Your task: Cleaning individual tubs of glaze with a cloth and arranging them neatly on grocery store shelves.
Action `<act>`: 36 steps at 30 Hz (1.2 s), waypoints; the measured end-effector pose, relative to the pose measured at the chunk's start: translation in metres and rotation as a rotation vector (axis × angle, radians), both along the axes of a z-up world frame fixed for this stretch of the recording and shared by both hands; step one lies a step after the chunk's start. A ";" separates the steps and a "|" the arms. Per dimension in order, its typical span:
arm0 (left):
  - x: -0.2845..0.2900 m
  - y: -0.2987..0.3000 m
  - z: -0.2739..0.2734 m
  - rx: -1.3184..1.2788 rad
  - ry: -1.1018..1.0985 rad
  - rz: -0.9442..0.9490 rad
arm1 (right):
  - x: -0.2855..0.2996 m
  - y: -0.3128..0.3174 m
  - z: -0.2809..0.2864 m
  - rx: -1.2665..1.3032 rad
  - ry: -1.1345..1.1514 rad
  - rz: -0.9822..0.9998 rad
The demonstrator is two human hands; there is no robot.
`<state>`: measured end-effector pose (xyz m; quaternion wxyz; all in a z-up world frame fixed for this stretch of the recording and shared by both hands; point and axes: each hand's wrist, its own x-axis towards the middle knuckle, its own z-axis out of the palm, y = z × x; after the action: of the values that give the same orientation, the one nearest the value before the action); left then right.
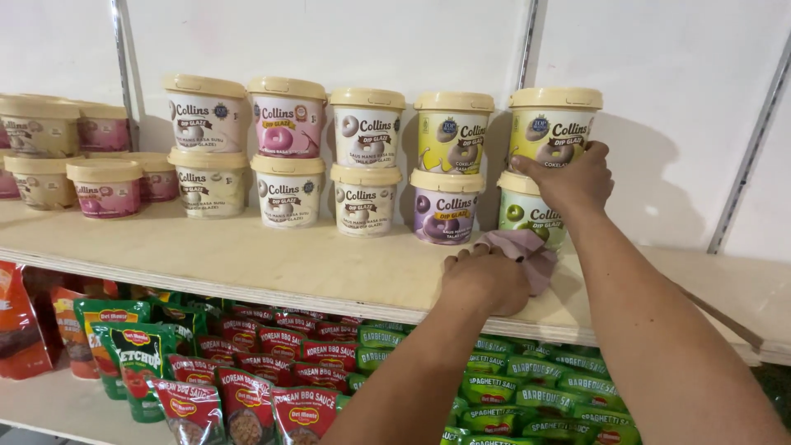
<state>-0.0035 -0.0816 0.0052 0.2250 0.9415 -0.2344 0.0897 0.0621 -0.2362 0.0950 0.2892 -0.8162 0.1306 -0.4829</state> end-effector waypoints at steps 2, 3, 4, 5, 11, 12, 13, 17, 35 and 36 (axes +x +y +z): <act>-0.001 0.001 0.000 0.009 0.000 0.004 | -0.005 0.002 -0.003 -0.004 0.089 -0.029; -0.002 0.000 0.000 0.024 0.000 0.004 | -0.008 0.002 -0.005 -0.001 0.178 -0.062; -0.007 0.004 0.005 0.028 -0.001 0.003 | -0.007 0.001 -0.006 0.003 0.178 -0.063; -0.013 0.006 0.007 0.049 -0.002 -0.008 | -0.007 -0.001 -0.008 0.022 0.217 -0.003; -0.001 -0.001 0.001 0.028 0.015 -0.006 | -0.021 -0.003 -0.008 0.043 0.253 0.271; 0.000 -0.001 0.001 0.024 0.017 -0.006 | -0.020 -0.004 -0.007 0.044 0.215 0.378; -0.004 0.001 0.003 0.019 0.017 -0.002 | -0.021 -0.004 -0.005 0.039 0.216 0.382; -0.011 0.004 0.006 0.032 -0.001 -0.012 | -0.013 -0.011 -0.007 0.073 0.265 0.424; -0.004 0.007 0.001 -0.033 -0.089 -0.020 | -0.002 -0.020 -0.040 0.007 0.555 0.380; -0.003 0.006 0.000 -0.048 -0.116 -0.024 | 0.002 -0.025 -0.049 -0.016 0.649 0.473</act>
<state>-0.0068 -0.0751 0.0049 0.2345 0.9262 -0.2562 0.1469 0.0642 -0.2611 0.0460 0.3297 -0.9361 0.0200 -0.1213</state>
